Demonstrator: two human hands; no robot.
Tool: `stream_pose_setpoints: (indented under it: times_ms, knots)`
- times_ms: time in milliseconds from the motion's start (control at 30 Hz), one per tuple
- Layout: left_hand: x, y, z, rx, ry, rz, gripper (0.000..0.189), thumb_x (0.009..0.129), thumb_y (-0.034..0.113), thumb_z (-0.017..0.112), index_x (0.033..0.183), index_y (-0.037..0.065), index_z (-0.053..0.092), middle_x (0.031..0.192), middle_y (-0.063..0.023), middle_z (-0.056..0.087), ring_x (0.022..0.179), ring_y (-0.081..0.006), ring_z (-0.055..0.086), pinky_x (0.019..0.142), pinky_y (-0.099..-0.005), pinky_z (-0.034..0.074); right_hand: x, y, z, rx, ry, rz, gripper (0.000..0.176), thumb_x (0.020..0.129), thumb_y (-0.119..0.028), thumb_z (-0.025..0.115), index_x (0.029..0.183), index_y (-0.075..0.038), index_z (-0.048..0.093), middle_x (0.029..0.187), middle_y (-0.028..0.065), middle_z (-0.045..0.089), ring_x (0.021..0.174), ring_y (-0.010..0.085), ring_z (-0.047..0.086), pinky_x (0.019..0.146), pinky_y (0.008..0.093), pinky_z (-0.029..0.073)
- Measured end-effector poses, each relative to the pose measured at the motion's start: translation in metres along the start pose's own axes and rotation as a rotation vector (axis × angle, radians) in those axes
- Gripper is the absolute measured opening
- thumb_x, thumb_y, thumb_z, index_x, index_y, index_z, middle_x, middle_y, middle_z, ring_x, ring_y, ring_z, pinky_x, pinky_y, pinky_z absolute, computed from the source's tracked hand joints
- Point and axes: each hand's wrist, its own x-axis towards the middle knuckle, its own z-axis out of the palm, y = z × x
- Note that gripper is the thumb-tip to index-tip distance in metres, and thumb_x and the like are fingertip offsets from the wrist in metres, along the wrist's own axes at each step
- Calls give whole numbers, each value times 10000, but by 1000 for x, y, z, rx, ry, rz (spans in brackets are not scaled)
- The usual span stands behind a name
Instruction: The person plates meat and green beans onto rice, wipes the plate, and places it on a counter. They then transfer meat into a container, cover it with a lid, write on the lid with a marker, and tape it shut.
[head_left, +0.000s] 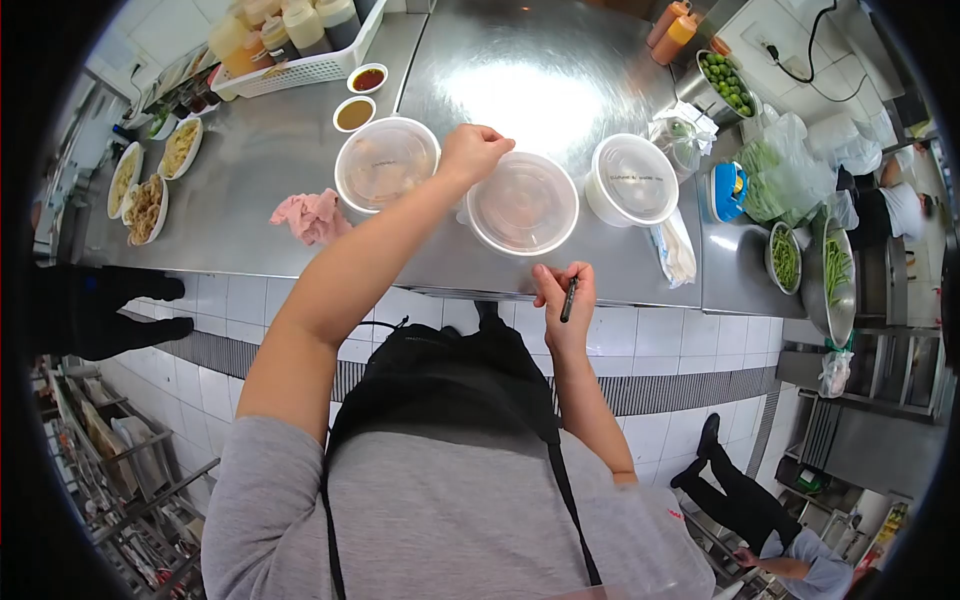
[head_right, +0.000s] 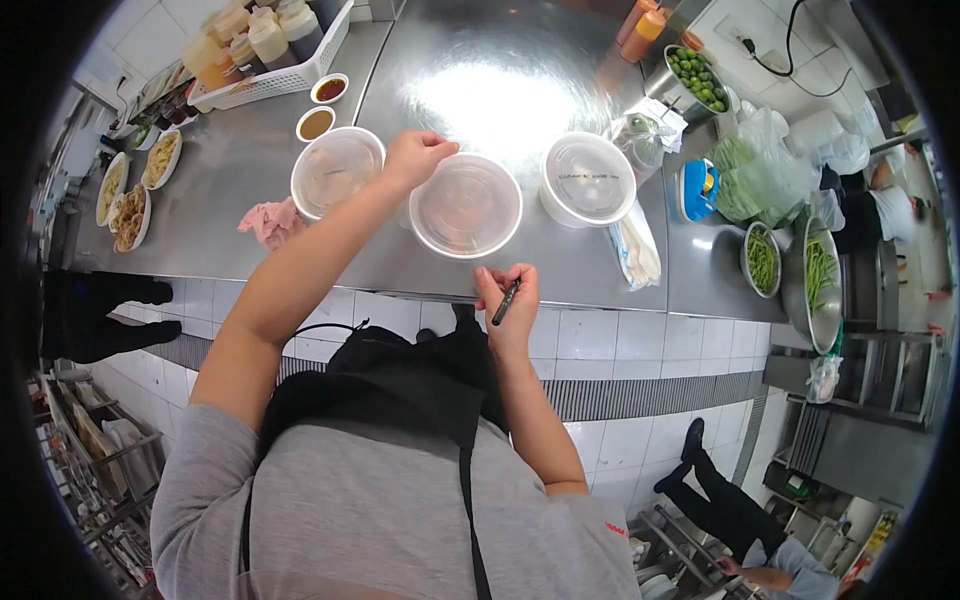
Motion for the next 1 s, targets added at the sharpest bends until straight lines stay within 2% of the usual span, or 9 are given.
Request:
stream_pose_setpoints:
  times_ms: [267,333,533,600,733,800,833,900,1000]
  knots:
    - [-2,0,3,-5,6,-1,255,717,271,652,774,23,665,642,-39,613,611,-105,562,584,-252,436,-6,5,-6,-19,-22,40,329,743,-13,648,812,-93,335,718,94,570,475,62,447,367,182,355]
    - [-2,0,2,-5,24,-9,249,719,265,651,772,21,665,639,-35,611,602,-104,558,581,-249,434,-10,8,-9,-98,6,112,333,737,-14,651,811,-98,338,722,91,584,469,51,441,362,171,344]
    - [11,-12,5,-278,-27,3,253,719,254,659,836,29,654,742,-33,621,657,-100,540,580,-258,431,-17,8,-9,-85,27,50,340,734,-45,668,810,-106,342,708,79,582,469,35,435,359,159,332]
    - [16,-6,-1,-458,-157,-219,233,723,238,660,852,45,643,785,-26,615,679,-98,509,611,-247,420,-19,7,-12,-82,24,54,340,735,-46,668,811,-107,343,707,78,584,474,34,438,359,159,333]
    - [12,16,-7,-361,-169,-212,195,736,217,653,840,52,638,778,-17,609,667,-94,481,637,-229,400,-22,-4,-14,-72,-2,73,327,742,-36,660,809,-104,346,715,79,592,508,37,466,366,156,341]
    - [12,16,-5,-456,-121,46,183,744,215,647,830,53,643,766,-20,611,682,-83,482,653,-214,382,-25,-16,-10,-70,11,35,321,746,-32,655,805,-101,347,716,80,593,522,40,476,370,155,338]
    - [10,20,-5,-455,-125,44,183,744,215,647,830,53,643,766,-20,611,682,-83,482,653,-214,382,-27,-21,-9,-67,26,0,315,749,-28,650,802,-97,348,717,81,595,537,44,487,374,154,335]
    - [5,30,-6,-531,-49,218,174,751,226,643,791,56,647,755,-21,613,673,-77,485,634,-210,378,-31,-30,-8,-78,12,11,311,747,-24,643,809,-104,350,726,89,597,544,53,471,400,159,334]
    - [16,22,-5,-332,-70,116,177,744,222,648,771,47,652,752,-22,617,639,-71,484,609,-215,384,-28,-25,-10,-105,4,26,310,745,-20,638,814,-110,349,730,92,597,539,60,449,422,166,332]
